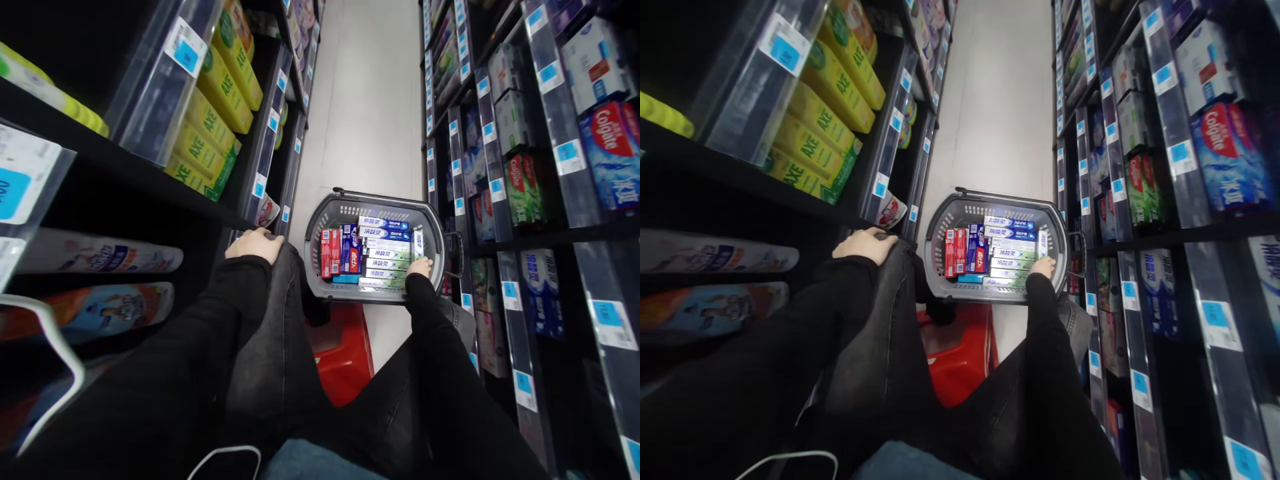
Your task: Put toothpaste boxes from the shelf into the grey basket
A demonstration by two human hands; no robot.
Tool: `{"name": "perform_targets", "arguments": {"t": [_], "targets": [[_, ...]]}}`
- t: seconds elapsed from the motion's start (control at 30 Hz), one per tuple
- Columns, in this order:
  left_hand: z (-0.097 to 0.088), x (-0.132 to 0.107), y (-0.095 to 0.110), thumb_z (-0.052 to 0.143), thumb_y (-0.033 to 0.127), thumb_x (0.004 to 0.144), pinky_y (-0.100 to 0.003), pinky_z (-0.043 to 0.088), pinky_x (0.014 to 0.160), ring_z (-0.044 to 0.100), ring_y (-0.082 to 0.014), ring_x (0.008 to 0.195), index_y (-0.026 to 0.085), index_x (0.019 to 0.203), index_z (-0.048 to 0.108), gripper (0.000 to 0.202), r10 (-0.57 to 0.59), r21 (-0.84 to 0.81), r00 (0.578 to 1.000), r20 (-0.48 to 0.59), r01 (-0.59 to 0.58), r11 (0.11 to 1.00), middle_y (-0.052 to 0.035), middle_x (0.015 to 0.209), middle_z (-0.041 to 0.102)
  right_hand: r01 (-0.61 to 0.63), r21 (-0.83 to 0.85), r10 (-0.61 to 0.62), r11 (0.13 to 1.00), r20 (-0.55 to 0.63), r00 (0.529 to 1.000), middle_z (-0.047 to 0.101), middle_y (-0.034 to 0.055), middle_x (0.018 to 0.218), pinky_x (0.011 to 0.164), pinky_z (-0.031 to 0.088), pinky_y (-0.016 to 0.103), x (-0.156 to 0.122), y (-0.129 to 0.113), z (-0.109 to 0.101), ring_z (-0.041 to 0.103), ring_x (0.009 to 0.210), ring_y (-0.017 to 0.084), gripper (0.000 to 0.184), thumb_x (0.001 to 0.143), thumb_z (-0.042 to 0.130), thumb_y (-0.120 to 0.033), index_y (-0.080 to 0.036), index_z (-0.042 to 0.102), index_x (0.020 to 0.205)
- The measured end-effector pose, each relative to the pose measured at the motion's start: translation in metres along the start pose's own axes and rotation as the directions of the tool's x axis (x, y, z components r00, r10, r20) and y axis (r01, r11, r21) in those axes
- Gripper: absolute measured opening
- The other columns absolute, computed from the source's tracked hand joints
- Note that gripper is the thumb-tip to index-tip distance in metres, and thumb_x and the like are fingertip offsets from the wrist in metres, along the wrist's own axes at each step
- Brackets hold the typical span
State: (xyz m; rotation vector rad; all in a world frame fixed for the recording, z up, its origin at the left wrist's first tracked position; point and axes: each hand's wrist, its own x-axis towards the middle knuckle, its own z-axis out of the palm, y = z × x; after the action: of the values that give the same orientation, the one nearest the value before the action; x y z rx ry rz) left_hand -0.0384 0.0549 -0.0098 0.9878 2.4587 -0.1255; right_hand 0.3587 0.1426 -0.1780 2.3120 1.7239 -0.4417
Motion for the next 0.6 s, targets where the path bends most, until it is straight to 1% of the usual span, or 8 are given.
{"name": "perform_targets", "arguments": {"t": [0.07, 0.13, 0.2, 0.3, 0.37, 0.47, 0.53, 0.6], "targets": [[0.001, 0.002, 0.001, 0.053, 0.058, 0.077, -0.049, 0.047, 0.091, 0.058, -0.0388, 0.112, 0.027, 0.121, 0.066, 0.056, -0.006, 0.015, 1.000, 0.002, 0.006, 1.000, -0.0121, 0.130, 0.059, -0.094, -0.032, 0.093, 0.995, -0.024, 0.995, 0.052, 0.0130, 0.129, 0.091, 0.050, 0.045, 0.007, 0.001, 0.011, 0.056, 0.110, 0.024, 0.043, 0.091, 0.058, -0.037, -0.015, 0.052, 0.126], [0.002, 0.003, 0.002, 0.053, 0.058, 0.078, -0.048, 0.048, 0.090, 0.058, -0.0385, 0.111, 0.026, 0.121, 0.066, 0.055, -0.014, 0.034, 1.000, 0.002, 0.014, 0.999, -0.0125, 0.128, 0.060, -0.159, -0.057, 0.157, 0.986, -0.039, 0.987, 0.053, 0.0129, 0.127, 0.089, 0.052, 0.043, 0.014, 0.001, 0.019, 0.057, 0.108, 0.024, 0.043, 0.091, 0.058, -0.037, -0.014, 0.051, 0.126], [0.003, 0.003, 0.003, 0.052, 0.057, 0.078, -0.047, 0.048, 0.090, 0.059, -0.0377, 0.110, 0.026, 0.121, 0.067, 0.055, -0.018, 0.057, 1.000, -0.001, 0.018, 0.998, -0.0131, 0.127, 0.060, -0.194, -0.074, 0.191, 0.978, -0.046, 0.980, 0.055, 0.0117, 0.124, 0.087, 0.052, 0.043, 0.019, 0.002, 0.024, 0.058, 0.106, 0.023, 0.042, 0.091, 0.057, -0.038, -0.016, 0.051, 0.127], [0.004, 0.002, 0.004, 0.051, 0.056, 0.079, -0.046, 0.048, 0.091, 0.060, -0.0372, 0.110, 0.025, 0.121, 0.067, 0.055, -0.020, 0.081, 1.000, -0.017, 0.021, 0.996, -0.0143, 0.127, 0.061, -0.195, -0.089, 0.192, 0.977, -0.048, 0.980, 0.055, 0.0104, 0.124, 0.086, 0.052, 0.042, 0.020, 0.005, 0.026, 0.058, 0.104, 0.022, 0.041, 0.092, 0.055, -0.039, -0.017, 0.050, 0.127], [0.004, 0.002, 0.005, 0.051, 0.056, 0.079, -0.046, 0.049, 0.089, 0.061, -0.0372, 0.108, 0.025, 0.120, 0.067, 0.054, -0.017, 0.084, 1.000, -0.024, 0.019, 0.996, -0.0143, 0.126, 0.061, -0.169, -0.096, 0.164, 0.981, -0.051, 0.985, 0.054, 0.0119, 0.125, 0.084, 0.052, 0.040, 0.017, 0.006, 0.024, 0.059, 0.102, 0.021, 0.041, 0.093, 0.054, -0.037, -0.016, 0.050, 0.128], [0.005, 0.001, 0.004, 0.051, 0.057, 0.079, -0.046, 0.049, 0.088, 0.061, -0.0372, 0.107, 0.027, 0.119, 0.068, 0.052, -0.017, 0.079, 1.000, -0.026, 0.019, 0.997, -0.0135, 0.124, 0.063, -0.086, -0.118, 0.078, 0.989, -0.071, 0.994, 0.051, 0.0215, 0.127, 0.082, 0.050, 0.043, 0.015, 0.003, 0.015, 0.059, 0.102, 0.026, 0.037, 0.096, 0.039, -0.026, -0.009, 0.050, 0.128], [0.005, 0.001, 0.004, 0.051, 0.056, 0.079, -0.047, 0.049, 0.088, 0.061, -0.0373, 0.107, 0.028, 0.119, 0.068, 0.052, -0.017, 0.072, 0.999, -0.029, 0.019, 0.997, -0.0130, 0.123, 0.063, 0.008, -0.142, -0.021, 0.990, -0.087, 0.996, 0.049, 0.0271, 0.129, 0.082, 0.047, 0.047, 0.020, -0.005, 0.006, 0.056, 0.106, 0.031, 0.042, 0.095, 0.025, -0.017, -0.006, 0.050, 0.127], [0.006, 0.000, 0.004, 0.051, 0.056, 0.079, -0.047, 0.049, 0.089, 0.061, -0.0374, 0.108, 0.028, 0.118, 0.068, 0.052, -0.020, 0.064, 0.999, -0.034, 0.022, 0.998, -0.0125, 0.124, 0.063, 0.121, -0.170, -0.139, 0.978, -0.095, 0.986, 0.049, 0.0272, 0.130, 0.086, 0.043, 0.050, 0.032, -0.017, -0.004, 0.052, 0.112, 0.033, 0.048, 0.092, 0.018, -0.011, -0.007, 0.050, 0.127]]}}
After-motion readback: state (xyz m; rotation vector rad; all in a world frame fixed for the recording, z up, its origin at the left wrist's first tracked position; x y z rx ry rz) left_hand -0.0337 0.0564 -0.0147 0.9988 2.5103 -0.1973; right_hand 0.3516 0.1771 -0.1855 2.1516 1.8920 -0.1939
